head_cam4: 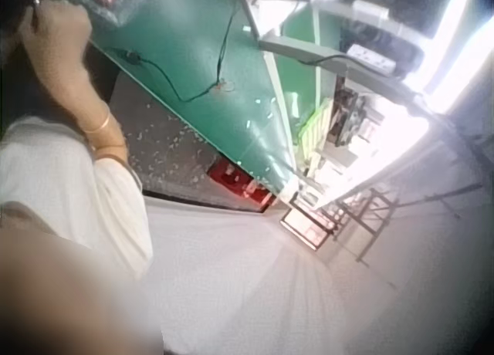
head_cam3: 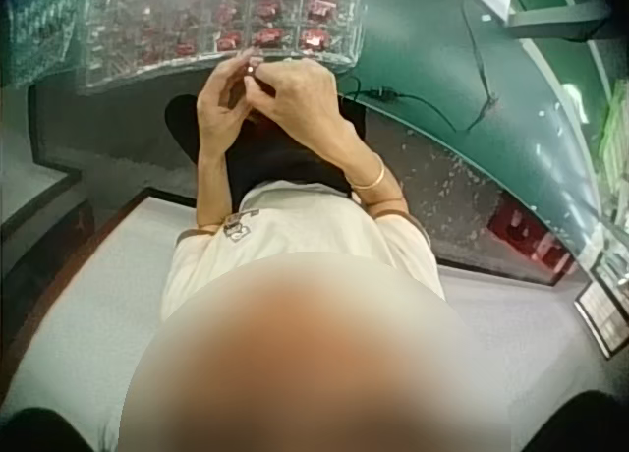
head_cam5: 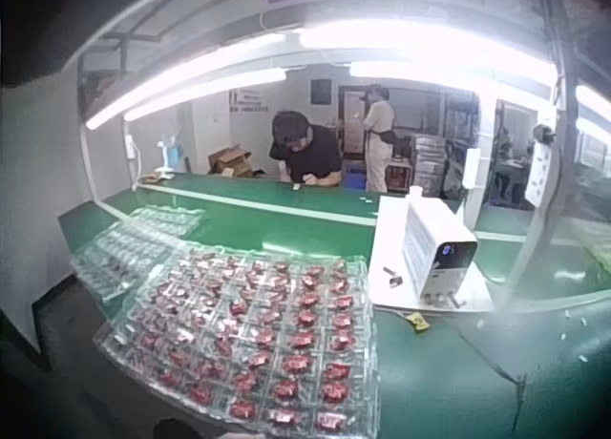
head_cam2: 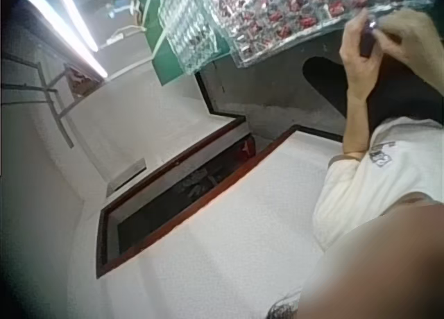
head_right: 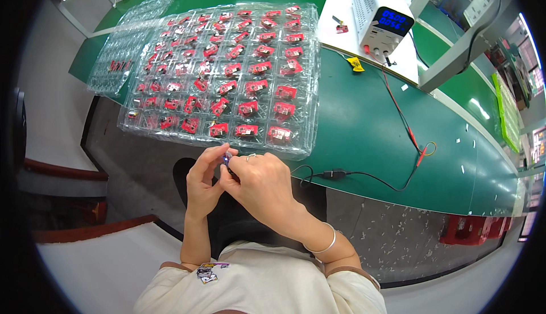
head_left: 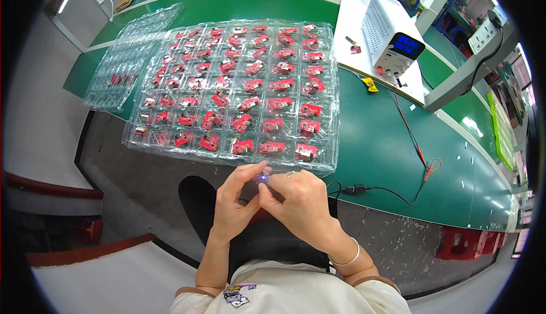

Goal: The person tests small electronic components by hand, using test probes connected to a DC power supply.

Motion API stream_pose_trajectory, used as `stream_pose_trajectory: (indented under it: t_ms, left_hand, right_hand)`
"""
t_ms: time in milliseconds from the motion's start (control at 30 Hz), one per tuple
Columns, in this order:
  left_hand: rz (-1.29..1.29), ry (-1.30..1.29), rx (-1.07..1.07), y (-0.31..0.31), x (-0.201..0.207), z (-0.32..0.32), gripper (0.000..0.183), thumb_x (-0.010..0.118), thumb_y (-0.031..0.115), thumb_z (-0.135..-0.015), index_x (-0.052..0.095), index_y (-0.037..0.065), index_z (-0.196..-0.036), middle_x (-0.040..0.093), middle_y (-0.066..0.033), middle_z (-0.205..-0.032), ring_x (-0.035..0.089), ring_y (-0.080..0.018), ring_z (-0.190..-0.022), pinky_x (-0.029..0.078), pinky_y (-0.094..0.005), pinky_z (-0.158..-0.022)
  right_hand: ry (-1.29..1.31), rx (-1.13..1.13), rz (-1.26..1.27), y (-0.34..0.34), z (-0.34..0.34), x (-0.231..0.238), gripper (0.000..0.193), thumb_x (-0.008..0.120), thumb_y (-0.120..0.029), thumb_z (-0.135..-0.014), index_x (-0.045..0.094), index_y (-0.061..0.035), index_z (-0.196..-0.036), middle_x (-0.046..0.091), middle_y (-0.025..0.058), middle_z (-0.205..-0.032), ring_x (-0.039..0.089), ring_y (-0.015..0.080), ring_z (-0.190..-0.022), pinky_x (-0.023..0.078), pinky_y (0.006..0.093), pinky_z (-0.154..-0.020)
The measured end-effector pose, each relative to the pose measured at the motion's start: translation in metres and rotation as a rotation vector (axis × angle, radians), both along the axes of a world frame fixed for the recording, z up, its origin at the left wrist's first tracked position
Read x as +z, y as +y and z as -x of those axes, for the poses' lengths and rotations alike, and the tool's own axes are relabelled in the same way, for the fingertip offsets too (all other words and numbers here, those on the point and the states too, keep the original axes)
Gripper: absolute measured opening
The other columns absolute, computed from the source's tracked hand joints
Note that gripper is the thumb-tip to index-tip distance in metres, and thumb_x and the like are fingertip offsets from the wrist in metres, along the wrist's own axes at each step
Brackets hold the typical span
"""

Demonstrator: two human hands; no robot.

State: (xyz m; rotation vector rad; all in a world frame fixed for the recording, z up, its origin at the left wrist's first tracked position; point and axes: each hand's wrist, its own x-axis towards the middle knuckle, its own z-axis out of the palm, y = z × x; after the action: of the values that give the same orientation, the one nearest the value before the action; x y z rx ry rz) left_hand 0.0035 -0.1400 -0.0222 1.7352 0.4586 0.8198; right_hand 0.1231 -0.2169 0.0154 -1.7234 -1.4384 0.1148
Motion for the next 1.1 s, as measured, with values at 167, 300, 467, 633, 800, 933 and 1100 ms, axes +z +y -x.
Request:
stream_pose_trajectory:
  t_ms: [167,300,467,633,800,933,1100]
  left_hand:
    - [0.088,-0.03,0.052,-0.005,0.0,0.001,0.046,0.061,-0.009,-0.073,0.053,-0.001,-0.117,0.056,-0.0106,-0.105,0.055,-0.0172,-0.098,0.044,-0.0277,-0.086]
    - [0.089,-0.029,0.081,-0.006,0.0,0.002,0.045,0.06,-0.011,-0.073,0.053,-0.001,-0.116,0.055,-0.0088,-0.104,0.055,-0.0154,-0.095,0.045,-0.0267,-0.085]
    - [0.023,0.011,0.109,-0.005,0.001,0.001,0.046,0.059,-0.014,-0.07,0.056,-0.001,-0.114,0.056,-0.008,-0.099,0.056,-0.0145,-0.09,0.046,-0.0257,-0.08]
    - [-0.02,0.003,0.121,-0.003,0.003,0.001,0.048,0.06,-0.014,-0.067,0.057,0.0,-0.113,0.057,-0.0083,-0.097,0.057,-0.0154,-0.088,0.047,-0.0255,-0.078]
    - [-0.076,0.031,0.204,-0.003,0.006,0.007,0.045,0.066,-0.006,-0.067,0.06,0.004,-0.11,0.06,-0.0093,-0.096,0.059,-0.0177,-0.083,0.048,-0.0265,-0.074]
    - [-0.376,0.122,0.309,0.01,0.016,0.004,0.039,0.066,-0.001,-0.072,0.059,0.005,-0.11,0.061,-0.0113,-0.098,0.06,-0.0227,-0.083,0.048,-0.0298,-0.074]
    - [-0.305,0.213,0.704,0.081,-0.002,0.052,0.036,0.06,0.0,-0.076,0.057,0.004,-0.112,0.062,-0.0111,-0.099,0.059,-0.0232,-0.084,0.045,-0.0318,-0.077]
  right_hand:
    - [0.023,-0.018,-0.023,0.0,0.002,0.001,0.021,0.065,-0.014,-0.072,0.051,-0.0072,-0.057,0.051,0.0058,-0.05,0.051,0.0241,-0.047,0.041,0.0346,-0.049]
    - [0.02,-0.003,-0.015,0.0,0.003,-0.004,0.021,0.065,-0.015,-0.073,0.052,-0.0072,-0.059,0.052,0.0053,-0.051,0.051,0.0232,-0.047,0.04,0.0337,-0.048]
    - [0.026,0.005,0.005,-0.003,0.002,-0.003,0.023,0.065,-0.016,-0.074,0.051,-0.0073,-0.058,0.051,0.0045,-0.05,0.05,0.0226,-0.047,0.039,0.0331,-0.048]
    - [0.034,0.002,-0.006,-0.002,0.002,0.0,0.023,0.066,-0.015,-0.072,0.05,-0.0072,-0.057,0.05,0.0043,-0.05,0.048,0.0225,-0.045,0.039,0.0334,-0.047]
    - [0.068,0.075,-0.014,0.001,0.004,0.002,0.017,0.065,-0.011,-0.071,0.053,-0.0062,-0.06,0.049,0.0059,-0.05,0.048,0.0236,-0.047,0.039,0.0336,-0.048]
    - [0.145,0.07,-0.022,-0.002,0.004,0.004,0.018,0.065,-0.009,-0.072,0.051,-0.0055,-0.06,0.047,0.0067,-0.051,0.047,0.025,-0.047,0.036,0.0342,-0.047]
    - [0.132,0.045,-0.022,-0.015,-0.002,0.017,0.018,0.065,-0.003,-0.07,0.05,-0.0047,-0.061,0.042,0.0057,-0.05,0.038,0.0222,-0.047,0.031,0.0336,-0.045]
